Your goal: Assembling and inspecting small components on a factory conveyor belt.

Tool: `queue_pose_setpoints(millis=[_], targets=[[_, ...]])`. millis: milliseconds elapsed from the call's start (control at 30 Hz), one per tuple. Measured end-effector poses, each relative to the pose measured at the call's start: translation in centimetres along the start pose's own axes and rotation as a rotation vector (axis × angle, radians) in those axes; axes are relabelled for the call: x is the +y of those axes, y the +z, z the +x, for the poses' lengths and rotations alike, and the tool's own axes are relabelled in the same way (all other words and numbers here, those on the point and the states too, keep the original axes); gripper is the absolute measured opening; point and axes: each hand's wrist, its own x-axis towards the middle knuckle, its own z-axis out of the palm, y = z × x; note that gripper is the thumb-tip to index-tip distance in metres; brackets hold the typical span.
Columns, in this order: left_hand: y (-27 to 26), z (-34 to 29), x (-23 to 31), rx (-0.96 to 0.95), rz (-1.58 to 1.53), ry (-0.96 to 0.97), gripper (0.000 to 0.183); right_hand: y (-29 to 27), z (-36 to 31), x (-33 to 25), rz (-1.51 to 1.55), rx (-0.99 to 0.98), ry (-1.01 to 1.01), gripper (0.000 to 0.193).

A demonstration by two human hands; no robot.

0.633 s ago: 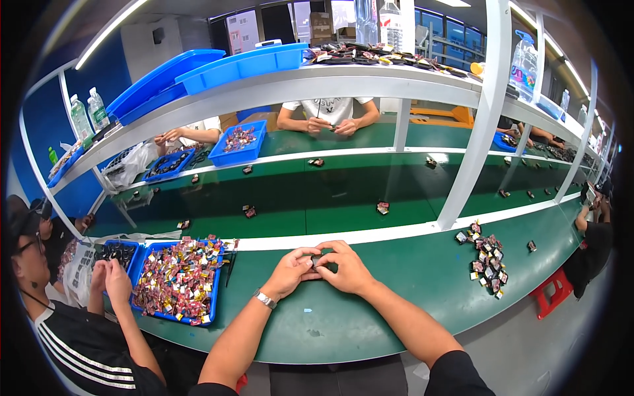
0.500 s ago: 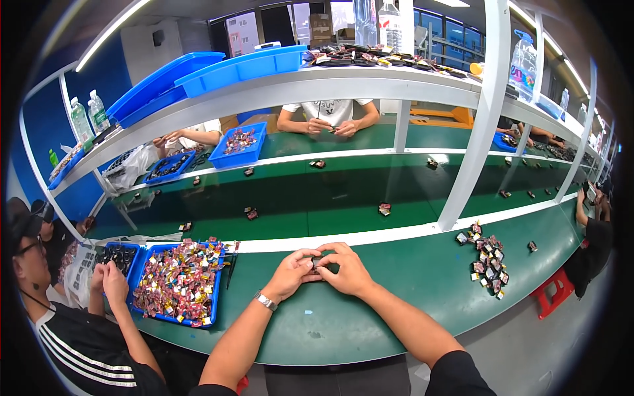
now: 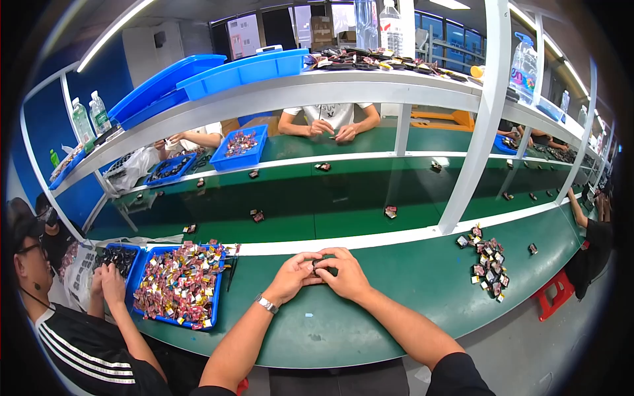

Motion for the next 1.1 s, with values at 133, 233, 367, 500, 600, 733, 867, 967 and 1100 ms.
queue_pose_setpoints(millis=[133, 233, 367, 500, 600, 733, 867, 967, 1100], targets=[[0.3, 0.0, 0.1, 0.015, 0.002, -0.008, 0.028, 0.1, -0.1, 0.2, 0.020, 0.006, 0.026, 0.012], [0.3, 0.0, 0.0, 0.013, 0.003, 0.001, 0.027, 0.3, -0.2, 0.1, 0.018, 0.025, 0.032, 0.012], [-0.1, 0.0, -0.4, 0.023, 0.004, 0.035, 0.029, 0.5, -0.2, -0.1, 0.021, 0.038, 0.011, 0.012], [0.1, 0.0, -0.2, 0.013, -0.002, 0.029, 0.028, 0.3, -0.1, -0.4, 0.003, 0.033, 0.023, 0.013], [0.1, 0.1, -0.4, 0.031, 0.009, 0.027, 0.027, 0.5, -0.1, -0.1, 0.026, 0.035, 0.000, 0.015], [0.3, 0.0, -0.2, 0.053, 0.016, 0.054, 0.027, 0.1, 0.3, -0.6, 0.008, 0.042, -0.047, 0.016], [0.3, -0.1, -0.2, 0.055, 0.007, 0.070, 0.026, 0.1, 0.1, -0.3, -0.022, 0.046, -0.045, 0.016], [0.5, 0.0, -0.1, 0.047, 0.008, 0.063, 0.027, 0.6, -0.1, 0.1, -0.003, 0.071, -0.042, 0.017], [0.3, 0.0, -0.3, 0.037, -0.005, 0.071, 0.027, 1.1, -0.2, 0.3, 0.029, 0.075, -0.009, 0.018]])
